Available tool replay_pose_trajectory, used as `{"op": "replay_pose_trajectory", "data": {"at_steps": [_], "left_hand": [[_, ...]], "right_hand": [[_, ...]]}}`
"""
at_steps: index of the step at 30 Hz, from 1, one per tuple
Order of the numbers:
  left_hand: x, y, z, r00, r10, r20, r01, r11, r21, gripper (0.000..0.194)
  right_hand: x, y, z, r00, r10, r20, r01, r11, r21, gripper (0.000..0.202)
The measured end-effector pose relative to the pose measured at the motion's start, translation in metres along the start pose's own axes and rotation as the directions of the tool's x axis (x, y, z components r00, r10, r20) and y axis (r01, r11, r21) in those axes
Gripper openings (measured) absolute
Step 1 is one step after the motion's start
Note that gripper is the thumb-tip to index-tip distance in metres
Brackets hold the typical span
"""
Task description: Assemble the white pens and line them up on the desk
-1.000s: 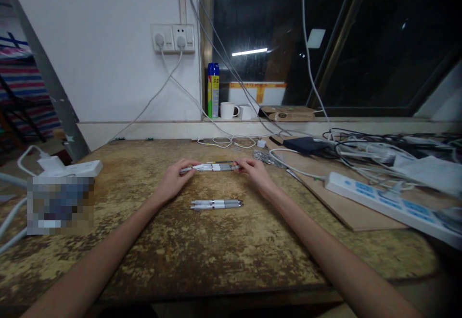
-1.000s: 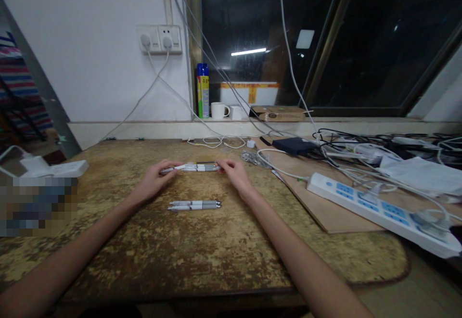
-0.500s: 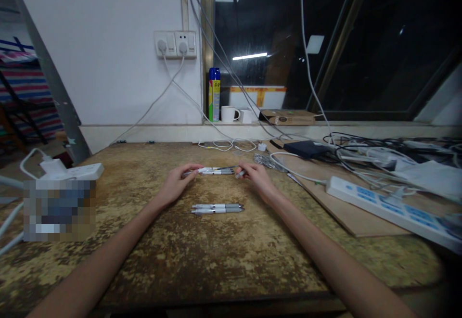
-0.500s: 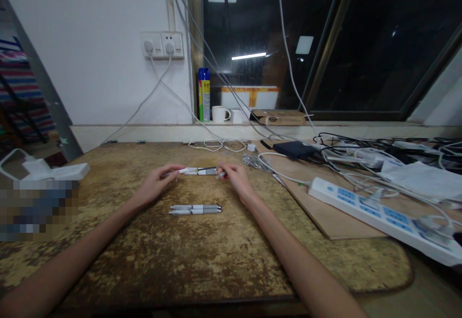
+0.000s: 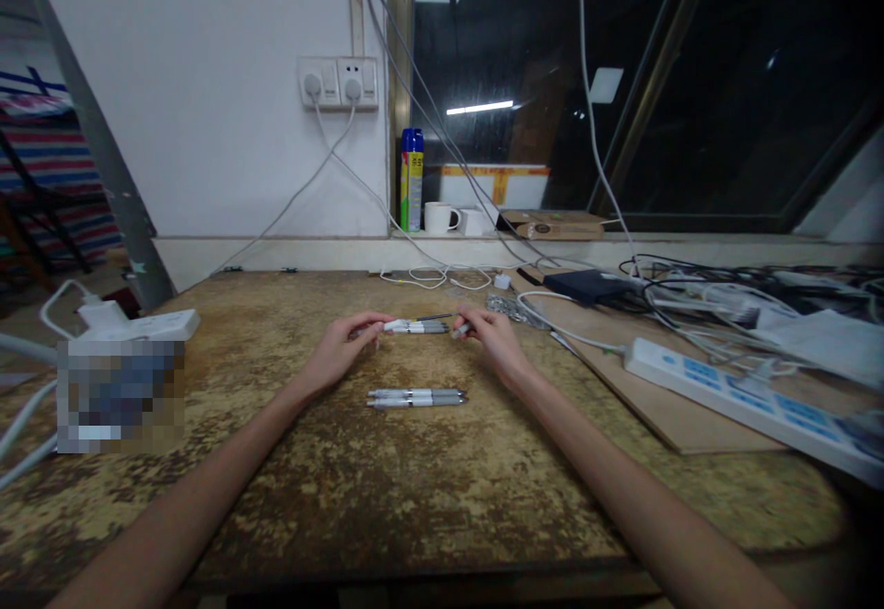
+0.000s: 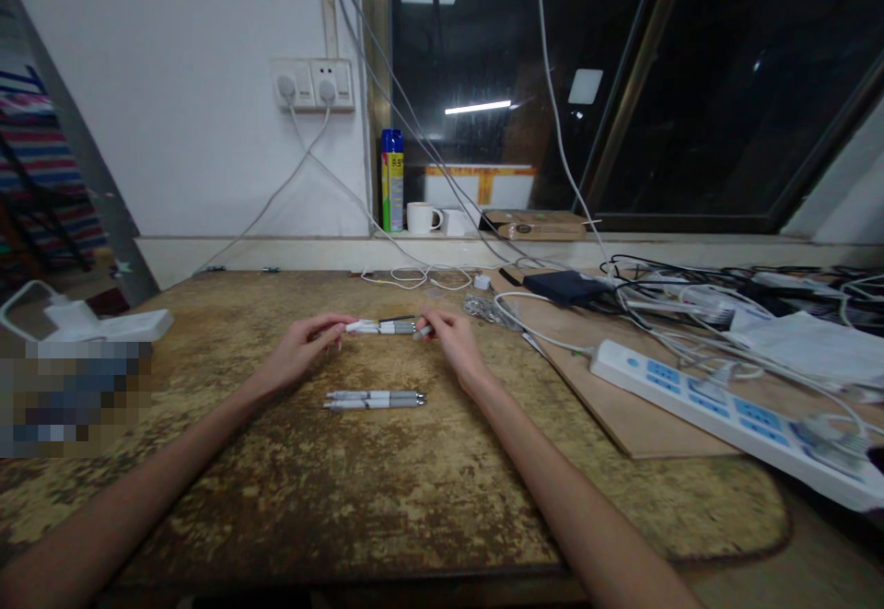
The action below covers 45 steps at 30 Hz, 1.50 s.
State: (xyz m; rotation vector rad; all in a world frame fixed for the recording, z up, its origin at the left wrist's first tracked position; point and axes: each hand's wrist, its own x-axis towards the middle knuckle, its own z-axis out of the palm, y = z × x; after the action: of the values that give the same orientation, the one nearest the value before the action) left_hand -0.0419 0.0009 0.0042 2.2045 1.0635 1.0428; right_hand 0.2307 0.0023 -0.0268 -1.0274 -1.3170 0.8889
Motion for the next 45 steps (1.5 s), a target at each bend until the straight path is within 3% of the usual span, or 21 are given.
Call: {"op": "replay_pose_trajectory", "data": {"at_steps": [5,10,26,32,38,45], "left_hand": [[0.0,0.005,0.0,1.0,-0.008,-0.026,0.007,0.999,-0.034,0.035],[-0.001,0.006,0.001,1.0,-0.012,-0.025,0.011,0.998,-0.061,0.032],[-0.002,0.004,0.006,0.999,-0.042,-0.031,0.041,0.998,-0.038,0.034],[-0.002,0.005,0.006,0.998,-0.051,-0.033,0.049,0.998,-0.049,0.034],[-0.001,0.0,0.005,0.997,-0.046,-0.063,0.043,0.998,-0.046,0.033],[-0.001,0.001,0.005,0.996,-0.052,-0.068,0.05,0.998,-0.028,0.033]], "right_hand": [[-0.005,-0.005,0.01,0.976,-0.195,0.097,0.211,0.956,-0.203,0.037],[-0.012,-0.008,0.023,0.95,-0.276,0.145,0.306,0.913,-0.268,0.028],[-0.014,-0.008,0.027,0.978,-0.093,0.184,0.119,0.984,-0.13,0.032],[-0.007,-0.002,0.023,0.983,0.041,0.177,-0.039,0.999,-0.016,0.039],[0.0,0.002,0.016,0.996,-0.087,-0.011,0.086,0.995,-0.051,0.025],[-0.001,-0.001,0.012,0.98,-0.197,0.027,0.198,0.963,-0.181,0.024]]}}
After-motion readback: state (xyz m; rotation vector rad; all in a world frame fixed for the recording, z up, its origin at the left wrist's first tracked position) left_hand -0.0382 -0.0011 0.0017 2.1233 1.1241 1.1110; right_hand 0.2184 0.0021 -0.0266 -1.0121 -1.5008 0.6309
